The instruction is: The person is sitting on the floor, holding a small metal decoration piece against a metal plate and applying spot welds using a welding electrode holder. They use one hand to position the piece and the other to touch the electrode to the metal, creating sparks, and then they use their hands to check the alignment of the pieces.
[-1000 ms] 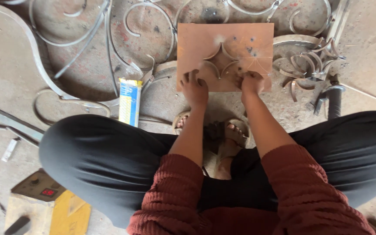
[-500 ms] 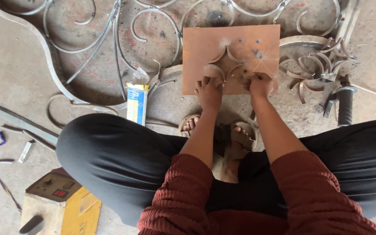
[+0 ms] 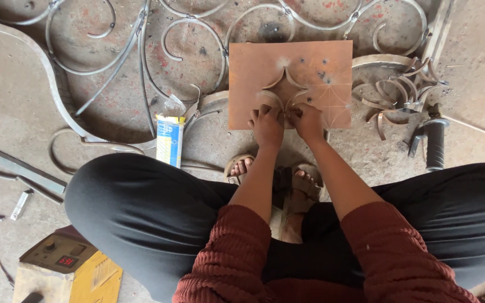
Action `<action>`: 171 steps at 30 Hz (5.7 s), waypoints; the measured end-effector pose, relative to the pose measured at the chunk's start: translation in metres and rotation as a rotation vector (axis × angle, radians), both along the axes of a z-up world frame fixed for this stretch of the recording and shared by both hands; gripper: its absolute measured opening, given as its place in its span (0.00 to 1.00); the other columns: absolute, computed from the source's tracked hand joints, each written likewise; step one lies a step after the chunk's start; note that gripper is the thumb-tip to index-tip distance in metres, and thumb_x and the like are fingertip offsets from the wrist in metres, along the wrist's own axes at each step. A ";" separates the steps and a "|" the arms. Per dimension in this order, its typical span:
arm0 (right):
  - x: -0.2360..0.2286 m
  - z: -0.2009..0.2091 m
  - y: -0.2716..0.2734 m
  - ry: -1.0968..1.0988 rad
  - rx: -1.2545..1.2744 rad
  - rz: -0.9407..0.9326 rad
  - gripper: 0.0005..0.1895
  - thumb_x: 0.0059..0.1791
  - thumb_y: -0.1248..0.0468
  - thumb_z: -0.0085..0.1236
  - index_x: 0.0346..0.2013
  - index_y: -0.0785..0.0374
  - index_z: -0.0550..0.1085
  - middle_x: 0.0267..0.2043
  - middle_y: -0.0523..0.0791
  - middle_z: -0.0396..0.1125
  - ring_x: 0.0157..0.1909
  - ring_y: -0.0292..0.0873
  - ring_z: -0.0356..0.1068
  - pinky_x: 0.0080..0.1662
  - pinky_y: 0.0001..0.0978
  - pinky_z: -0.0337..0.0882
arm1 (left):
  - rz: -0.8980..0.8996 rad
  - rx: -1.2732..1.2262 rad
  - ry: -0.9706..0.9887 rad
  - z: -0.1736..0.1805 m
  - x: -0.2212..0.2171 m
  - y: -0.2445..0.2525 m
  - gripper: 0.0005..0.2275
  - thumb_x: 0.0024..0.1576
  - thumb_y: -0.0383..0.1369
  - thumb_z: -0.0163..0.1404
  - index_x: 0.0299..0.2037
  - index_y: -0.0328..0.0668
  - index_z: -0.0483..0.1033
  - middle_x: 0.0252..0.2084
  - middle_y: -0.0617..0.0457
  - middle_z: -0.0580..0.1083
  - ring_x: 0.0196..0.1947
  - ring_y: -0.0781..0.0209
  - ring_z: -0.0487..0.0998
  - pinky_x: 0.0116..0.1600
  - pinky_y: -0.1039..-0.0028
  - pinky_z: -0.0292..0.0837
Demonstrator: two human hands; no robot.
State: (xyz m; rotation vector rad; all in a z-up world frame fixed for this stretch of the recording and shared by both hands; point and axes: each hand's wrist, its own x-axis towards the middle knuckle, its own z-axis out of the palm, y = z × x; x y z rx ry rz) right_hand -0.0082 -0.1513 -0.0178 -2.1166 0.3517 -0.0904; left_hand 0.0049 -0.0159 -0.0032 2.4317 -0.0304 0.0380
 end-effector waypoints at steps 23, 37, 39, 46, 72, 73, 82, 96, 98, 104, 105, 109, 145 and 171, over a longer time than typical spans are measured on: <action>0.000 0.017 0.013 -0.049 -0.173 0.021 0.07 0.44 0.70 0.66 0.36 0.69 0.80 0.35 0.55 0.75 0.35 0.53 0.77 0.40 0.39 0.75 | 0.016 0.019 0.026 -0.004 0.003 -0.004 0.04 0.54 0.34 0.57 0.35 0.47 0.82 0.45 0.56 0.75 0.51 0.49 0.71 0.55 0.50 0.61; 0.030 0.001 -0.184 -0.157 -0.489 -0.518 0.03 0.45 0.65 0.72 0.32 0.55 0.85 0.34 0.48 0.78 0.33 0.43 0.77 0.38 0.37 0.78 | -0.012 0.027 -0.088 0.004 -0.026 0.006 0.10 0.55 0.30 0.52 0.47 0.47 0.77 0.49 0.48 0.73 0.51 0.42 0.71 0.52 0.47 0.65; 0.029 0.031 -0.234 -0.063 -0.559 -0.663 0.10 0.42 0.61 0.75 0.34 0.59 0.82 0.38 0.48 0.76 0.37 0.44 0.77 0.39 0.37 0.78 | -0.353 0.003 -0.116 -0.006 -0.032 0.002 0.11 0.55 0.30 0.50 0.47 0.45 0.76 0.48 0.44 0.72 0.50 0.40 0.73 0.54 0.49 0.70; -0.089 0.073 -0.320 0.595 -0.635 -0.807 0.35 0.41 0.50 0.76 0.52 0.68 0.72 0.49 0.56 0.74 0.49 0.51 0.76 0.50 0.41 0.76 | -0.789 0.504 0.496 -0.004 -0.077 -0.025 0.15 0.61 0.38 0.49 0.57 0.52 0.76 0.61 0.50 0.73 0.61 0.45 0.73 0.54 0.48 0.70; -0.064 0.098 -0.275 -0.135 -0.292 -0.771 0.25 0.53 0.59 0.71 0.60 0.61 0.70 0.51 0.46 0.74 0.49 0.43 0.73 0.53 0.38 0.73 | -0.395 -0.258 0.173 0.019 -0.053 -0.014 0.13 0.46 0.32 0.61 0.41 0.39 0.78 0.44 0.38 0.75 0.48 0.36 0.76 0.52 0.57 0.75; -0.064 0.111 -0.259 -0.107 -0.271 -0.701 0.23 0.55 0.58 0.69 0.60 0.61 0.70 0.51 0.45 0.74 0.50 0.43 0.72 0.53 0.38 0.73 | -0.305 -0.354 0.073 0.029 -0.050 -0.017 0.12 0.49 0.34 0.63 0.38 0.37 0.76 0.40 0.37 0.75 0.45 0.35 0.76 0.49 0.54 0.73; -0.082 0.244 -0.126 -0.096 0.177 -0.301 0.37 0.46 0.60 0.73 0.64 0.64 0.62 0.52 0.46 0.71 0.51 0.42 0.73 0.52 0.33 0.77 | -0.001 -0.360 -0.145 0.099 0.054 0.022 0.10 0.50 0.31 0.55 0.42 0.40 0.75 0.41 0.37 0.77 0.40 0.36 0.79 0.43 0.52 0.75; -0.049 0.228 -0.056 0.278 -0.401 -0.184 0.42 0.36 0.46 0.76 0.54 0.63 0.65 0.47 0.51 0.72 0.46 0.52 0.75 0.50 0.42 0.75 | 0.037 0.009 -0.088 0.026 0.017 0.081 0.10 0.52 0.35 0.57 0.41 0.48 0.75 0.45 0.47 0.74 0.47 0.37 0.73 0.49 0.49 0.71; -0.046 0.225 -0.053 0.252 -0.401 -0.156 0.42 0.34 0.46 0.76 0.53 0.63 0.66 0.46 0.50 0.72 0.47 0.52 0.75 0.53 0.42 0.73 | -0.028 0.052 -0.121 0.034 0.018 0.074 0.12 0.48 0.35 0.58 0.42 0.49 0.75 0.47 0.48 0.74 0.49 0.39 0.73 0.48 0.49 0.71; -0.048 0.231 -0.049 0.273 -0.346 -0.172 0.42 0.33 0.46 0.75 0.53 0.63 0.66 0.42 0.50 0.74 0.44 0.53 0.75 0.51 0.44 0.72 | -0.089 0.010 -0.079 0.051 0.023 0.057 0.16 0.49 0.32 0.58 0.48 0.53 0.74 0.51 0.49 0.70 0.51 0.40 0.72 0.52 0.51 0.71; -0.049 0.232 -0.049 0.267 -0.336 -0.174 0.42 0.33 0.47 0.75 0.53 0.62 0.67 0.41 0.50 0.74 0.44 0.53 0.75 0.51 0.44 0.72 | -0.097 -0.005 -0.071 0.051 0.022 0.057 0.15 0.50 0.31 0.58 0.48 0.53 0.74 0.52 0.48 0.69 0.52 0.39 0.72 0.52 0.50 0.71; -0.052 0.229 -0.050 0.203 -0.366 -0.156 0.41 0.34 0.48 0.76 0.52 0.63 0.66 0.41 0.50 0.73 0.43 0.54 0.74 0.50 0.46 0.72 | -0.113 -0.133 -0.071 0.052 0.022 0.059 0.18 0.52 0.29 0.57 0.53 0.50 0.71 0.55 0.44 0.67 0.52 0.36 0.71 0.51 0.48 0.70; -0.061 0.240 -0.027 0.300 -0.323 0.039 0.42 0.32 0.48 0.76 0.53 0.61 0.67 0.44 0.47 0.71 0.47 0.48 0.73 0.51 0.43 0.73 | 0.033 -0.187 -0.083 0.023 0.042 0.036 0.20 0.55 0.24 0.53 0.58 0.50 0.71 0.60 0.39 0.63 0.56 0.35 0.71 0.55 0.51 0.72; -0.064 0.221 -0.041 -0.058 -0.409 0.004 0.39 0.34 0.49 0.77 0.50 0.64 0.68 0.43 0.51 0.71 0.44 0.52 0.73 0.49 0.45 0.72 | -0.001 -0.144 -0.218 0.006 0.042 0.036 0.16 0.54 0.27 0.52 0.52 0.53 0.72 0.58 0.40 0.67 0.52 0.34 0.71 0.54 0.49 0.68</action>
